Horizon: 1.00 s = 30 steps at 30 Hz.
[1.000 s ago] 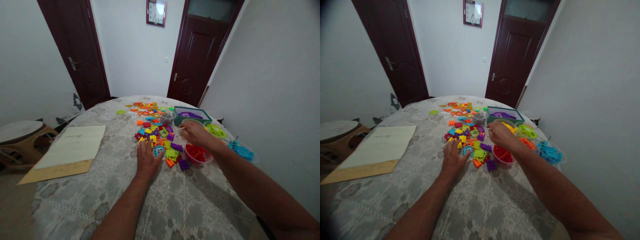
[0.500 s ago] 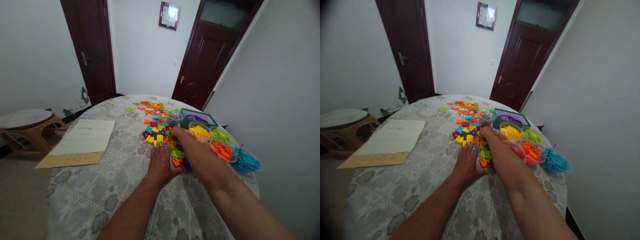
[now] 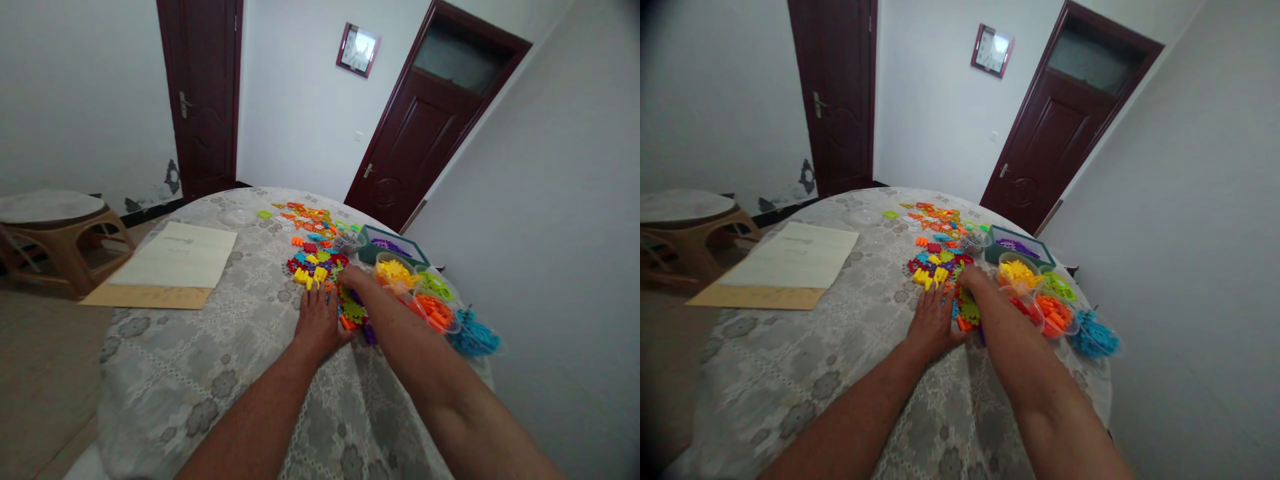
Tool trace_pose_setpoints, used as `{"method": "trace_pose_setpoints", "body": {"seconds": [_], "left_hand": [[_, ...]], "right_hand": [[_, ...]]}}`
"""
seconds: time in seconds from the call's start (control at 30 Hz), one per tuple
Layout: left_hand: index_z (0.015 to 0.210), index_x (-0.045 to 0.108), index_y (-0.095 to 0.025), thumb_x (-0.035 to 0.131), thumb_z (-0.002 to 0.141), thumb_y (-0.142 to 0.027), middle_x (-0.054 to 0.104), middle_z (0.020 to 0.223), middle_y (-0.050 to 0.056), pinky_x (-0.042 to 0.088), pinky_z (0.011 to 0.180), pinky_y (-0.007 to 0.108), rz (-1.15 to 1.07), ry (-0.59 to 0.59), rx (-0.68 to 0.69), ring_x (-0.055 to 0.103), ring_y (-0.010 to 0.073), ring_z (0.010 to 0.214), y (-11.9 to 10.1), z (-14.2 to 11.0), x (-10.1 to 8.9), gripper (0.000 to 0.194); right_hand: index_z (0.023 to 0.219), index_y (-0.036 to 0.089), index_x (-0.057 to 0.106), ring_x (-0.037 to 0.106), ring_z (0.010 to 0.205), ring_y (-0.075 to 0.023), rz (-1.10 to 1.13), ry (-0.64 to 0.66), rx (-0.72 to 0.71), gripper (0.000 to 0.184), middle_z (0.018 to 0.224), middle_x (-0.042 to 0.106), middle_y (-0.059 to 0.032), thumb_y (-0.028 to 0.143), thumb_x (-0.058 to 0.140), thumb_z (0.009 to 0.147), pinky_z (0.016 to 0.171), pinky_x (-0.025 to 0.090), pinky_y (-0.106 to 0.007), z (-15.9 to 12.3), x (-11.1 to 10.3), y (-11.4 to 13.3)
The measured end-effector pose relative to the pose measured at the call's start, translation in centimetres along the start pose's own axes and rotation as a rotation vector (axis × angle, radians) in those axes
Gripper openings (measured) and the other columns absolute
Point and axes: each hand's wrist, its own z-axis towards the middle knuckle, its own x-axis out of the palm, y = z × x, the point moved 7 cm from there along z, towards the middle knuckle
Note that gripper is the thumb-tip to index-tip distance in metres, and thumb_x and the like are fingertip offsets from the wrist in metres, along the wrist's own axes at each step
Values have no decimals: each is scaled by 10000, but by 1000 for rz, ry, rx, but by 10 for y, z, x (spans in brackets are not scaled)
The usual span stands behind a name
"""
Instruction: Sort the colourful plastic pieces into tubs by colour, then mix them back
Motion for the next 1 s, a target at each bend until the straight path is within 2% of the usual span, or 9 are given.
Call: {"method": "trace_pose_setpoints", "body": {"seconds": [0.07, 0.17, 0.27, 0.4, 0.6, 0.7, 0.8, 0.9, 1.0], "left_hand": [[1622, 387, -82, 773, 737, -710, 376, 1677, 292, 124, 1297, 634, 0, -4, -9, 229, 474, 1604, 0, 0, 0, 1152], [1608, 395, -49, 776, 742, -665, 365, 1677, 309, 135, 1299, 623, -4, -6, -23, 223, 474, 1607, 2, 1, 0, 1129], [1603, 398, -42, 776, 756, -520, 380, 1673, 300, 166, 1301, 599, -9, -13, -27, 242, 454, 1607, 4, 2, 0, 1044], [1607, 410, -79, 713, 771, -370, 419, 1670, 251, 196, 1296, 601, -27, -19, 21, 300, 423, 1592, 3, 2, 0, 936], [1625, 422, -122, 630, 851, -365, 454, 1661, 219, 221, 1275, 622, -57, -6, 45, 357, 413, 1564, 4, 0, -2, 838], [1628, 420, -129, 620, 859, -366, 472, 1652, 207, 226, 1268, 610, -46, 6, 59, 385, 408, 1544, 4, -1, -2, 829], [1624, 422, -144, 596, 875, -313, 484, 1645, 193, 241, 1262, 572, -25, 19, 90, 429, 376, 1513, 3, 0, -2, 788], [1605, 442, -158, 572, 893, -271, 512, 1623, 182, 281, 1231, 547, -7, 16, 96, 460, 354, 1477, 3, 1, -4, 732], [1572, 476, -180, 574, 903, -265, 566, 1568, 170, 340, 1175, 518, -10, -2, 81, 482, 343, 1442, 3, 0, -9, 681]], "right_hand": [[1340, 192, 657, 681, 1168, -271, 3, 12, 52, 376, 1356, 662, -126, 398, 685, 1027, 974, 590, -446, -11, 6, -1], [1347, 129, 661, 687, 1205, -343, 15, -4, 117, 416, 1332, 682, -225, 392, 622, 1027, 959, 554, -413, -30, 13, -2], [1380, 91, 625, 676, 1229, -369, 40, -47, 120, 463, 1324, 682, -264, 389, 522, 1041, 957, 528, -417, -52, 18, 0], [1297, 113, 661, 670, 1215, -342, 96, -112, 57, 408, 1279, 706, -230, 369, 442, 1067, 970, 501, -406, -80, 23, 4], [1131, 138, 725, 690, 1125, -295, 197, -177, -56, 325, 1169, 752, -185, 302, 454, 1056, 985, 466, -376, -104, 28, 5], [1047, 149, 723, 707, 1024, -262, 318, -233, -108, 312, 1092, 767, -159, 270, 436, 1047, 940, 470, -341, -109, 30, 4], [1012, 176, 704, 710, 961, -239, 512, -302, -92, 296, 1050, 768, -133, 255, 419, 1031, 860, 477, -306, -113, 30, 2], [988, 200, 674, 709, 929, -238, 615, -341, -62, 249, 1018, 766, -119, 266, 435, 1013, 823, 472, -301, -118, 30, 1], [1059, 214, 634, 712, 872, -239, 693, -353, -29, 203, 955, 761, -88, 268, 451, 992, 778, 467, -300, -121, 28, 0]]}}
